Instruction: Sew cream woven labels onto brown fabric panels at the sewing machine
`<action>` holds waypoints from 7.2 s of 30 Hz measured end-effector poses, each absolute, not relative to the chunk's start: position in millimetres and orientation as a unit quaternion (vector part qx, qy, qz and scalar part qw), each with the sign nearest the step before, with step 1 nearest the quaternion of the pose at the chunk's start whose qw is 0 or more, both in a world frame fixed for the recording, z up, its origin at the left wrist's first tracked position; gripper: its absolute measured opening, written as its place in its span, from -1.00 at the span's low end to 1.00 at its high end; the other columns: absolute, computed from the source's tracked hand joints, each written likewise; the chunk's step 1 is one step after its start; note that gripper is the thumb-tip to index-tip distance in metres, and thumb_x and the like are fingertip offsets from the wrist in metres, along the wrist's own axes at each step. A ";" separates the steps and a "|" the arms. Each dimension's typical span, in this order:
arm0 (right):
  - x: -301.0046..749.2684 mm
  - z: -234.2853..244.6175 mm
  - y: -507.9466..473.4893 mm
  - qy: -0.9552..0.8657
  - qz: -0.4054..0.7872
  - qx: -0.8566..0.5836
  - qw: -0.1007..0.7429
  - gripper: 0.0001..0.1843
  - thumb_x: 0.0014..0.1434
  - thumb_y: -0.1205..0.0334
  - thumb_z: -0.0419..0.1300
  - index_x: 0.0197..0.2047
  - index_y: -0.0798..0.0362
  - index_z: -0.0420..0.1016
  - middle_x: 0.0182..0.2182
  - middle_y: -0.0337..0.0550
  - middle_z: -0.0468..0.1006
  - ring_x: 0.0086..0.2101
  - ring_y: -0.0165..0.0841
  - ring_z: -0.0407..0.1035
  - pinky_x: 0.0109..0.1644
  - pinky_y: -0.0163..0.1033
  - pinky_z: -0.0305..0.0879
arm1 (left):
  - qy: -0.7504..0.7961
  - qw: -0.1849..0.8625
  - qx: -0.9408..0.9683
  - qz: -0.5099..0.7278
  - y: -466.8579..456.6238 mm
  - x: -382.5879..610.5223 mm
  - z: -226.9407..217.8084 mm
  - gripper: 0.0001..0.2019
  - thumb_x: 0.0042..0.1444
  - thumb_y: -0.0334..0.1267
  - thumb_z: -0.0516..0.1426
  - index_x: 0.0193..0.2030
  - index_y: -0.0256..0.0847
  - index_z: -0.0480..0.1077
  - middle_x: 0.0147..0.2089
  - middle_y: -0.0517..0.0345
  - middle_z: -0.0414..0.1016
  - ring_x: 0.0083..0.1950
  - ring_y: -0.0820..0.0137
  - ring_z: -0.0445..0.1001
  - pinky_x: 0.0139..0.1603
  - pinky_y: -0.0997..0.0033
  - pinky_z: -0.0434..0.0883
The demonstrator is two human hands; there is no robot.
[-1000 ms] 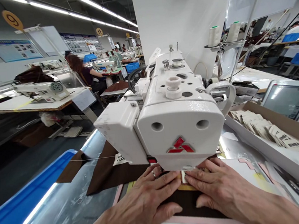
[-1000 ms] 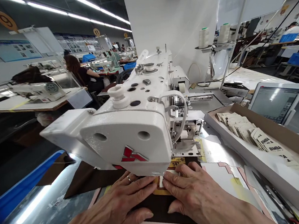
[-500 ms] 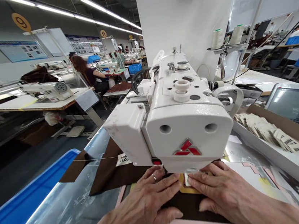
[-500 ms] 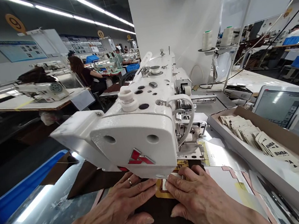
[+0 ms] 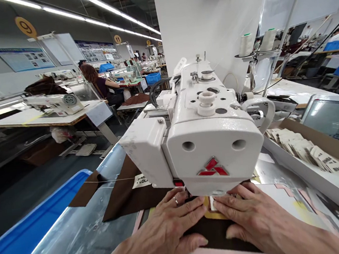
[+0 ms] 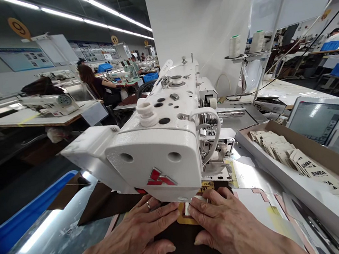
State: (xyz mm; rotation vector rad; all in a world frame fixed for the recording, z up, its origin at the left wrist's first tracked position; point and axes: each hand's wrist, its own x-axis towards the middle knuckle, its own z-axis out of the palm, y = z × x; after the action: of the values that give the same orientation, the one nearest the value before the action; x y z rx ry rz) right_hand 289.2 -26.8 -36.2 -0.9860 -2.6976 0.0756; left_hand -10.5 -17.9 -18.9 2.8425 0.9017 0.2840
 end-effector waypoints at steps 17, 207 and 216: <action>289.6 -32.5 -17.8 -0.931 0.025 -0.335 0.144 -0.56 0.51 -0.06 0.11 0.33 -0.09 0.41 0.11 -0.25 0.63 0.01 -0.15 0.40 0.13 0.05 0.13 | 0.312 0.088 0.943 0.070 -14.6 -1.9 -9.0 -0.37 0.30 -0.22 0.28 0.48 -0.05 0.25 0.41 0.16 0.40 0.40 0.03 0.39 0.46 0.00 0.25; 317.0 -22.6 -60.1 -0.916 -0.113 -0.312 0.225 -0.67 0.47 0.00 0.19 0.10 0.01 0.60 0.06 -0.21 0.69 0.01 -0.31 0.58 0.17 -0.21 0.39 | 0.293 0.133 0.947 -0.002 4.4 -3.7 -2.1 -0.27 0.28 0.07 0.32 0.51 0.11 0.18 0.46 0.24 0.32 0.34 0.02 0.44 0.32 0.11 0.36; 331.5 -31.1 -52.0 -0.898 -0.055 -0.350 0.260 -0.73 0.51 0.07 0.12 0.09 0.01 0.55 0.00 -0.24 0.69 -0.01 -0.31 0.56 0.14 -0.17 0.41 | 0.298 0.139 0.944 -0.019 2.4 -3.5 2.2 -0.27 0.31 0.02 0.31 0.53 0.11 0.14 0.48 0.25 0.28 0.40 0.03 0.38 0.45 0.08 0.26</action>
State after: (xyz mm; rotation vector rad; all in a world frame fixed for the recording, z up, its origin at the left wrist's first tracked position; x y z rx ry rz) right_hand 331.5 -52.0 -31.1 -0.9468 -2.4338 -0.1479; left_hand -3.5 2.4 2.2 2.7295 0.8619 -0.0545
